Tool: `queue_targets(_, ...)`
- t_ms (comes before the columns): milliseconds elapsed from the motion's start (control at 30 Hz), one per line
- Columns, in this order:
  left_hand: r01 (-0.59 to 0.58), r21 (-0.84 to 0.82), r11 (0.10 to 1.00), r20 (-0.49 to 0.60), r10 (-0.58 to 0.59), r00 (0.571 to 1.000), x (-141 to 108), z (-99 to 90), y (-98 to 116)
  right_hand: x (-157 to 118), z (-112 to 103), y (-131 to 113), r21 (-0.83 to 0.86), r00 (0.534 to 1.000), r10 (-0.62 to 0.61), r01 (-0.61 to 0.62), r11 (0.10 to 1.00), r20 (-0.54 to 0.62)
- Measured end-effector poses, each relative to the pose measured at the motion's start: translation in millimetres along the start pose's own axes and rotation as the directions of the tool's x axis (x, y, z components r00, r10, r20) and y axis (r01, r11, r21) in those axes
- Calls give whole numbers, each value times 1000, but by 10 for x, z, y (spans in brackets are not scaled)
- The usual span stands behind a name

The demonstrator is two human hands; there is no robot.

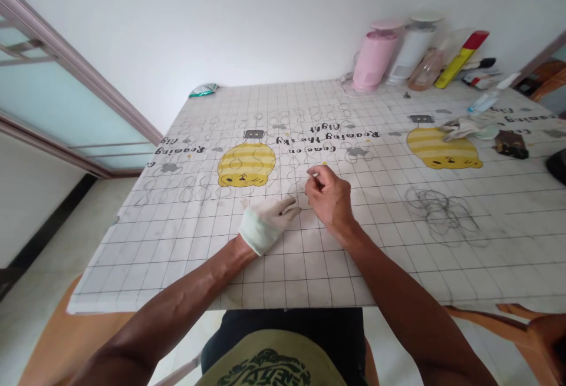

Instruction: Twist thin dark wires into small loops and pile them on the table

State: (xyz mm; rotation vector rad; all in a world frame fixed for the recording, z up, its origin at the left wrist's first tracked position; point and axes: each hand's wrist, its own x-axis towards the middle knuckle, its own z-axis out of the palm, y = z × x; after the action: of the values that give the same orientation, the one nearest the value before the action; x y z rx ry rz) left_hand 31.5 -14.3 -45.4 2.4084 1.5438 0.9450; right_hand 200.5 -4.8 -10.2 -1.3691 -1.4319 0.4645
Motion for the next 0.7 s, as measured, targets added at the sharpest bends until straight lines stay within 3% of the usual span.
queue_targets(67,5,-65,998,-98,-11,995,-12,-77,4,14,-22,-2,8,1000,9,-8,1000,-19)
queue_targets(167,91,-147,985,-192,-119,974,25,-204,24,20,-47,-6,30,1000,4,-3,1000,-26)
queue_targets(367,233,-218,948,11,-236,972,95,-185,14,-30,-37,-2,-10,993,-116,116,993,-17)
queue_targets(467,214,-212,954,45,-209,977,61,-118,-17,-58,-24,5,-54,982,-185,186,981,24)
queue_targets(600,152,-167,974,-7,-155,988,31,-62,-63,-62,-37,-8,-14,971,-206,210,978,122)
queue_targets(700,116,-101,988,-103,-127,987,39,-34,-106,-58,-56,-32,-16,976,-175,179,984,126)
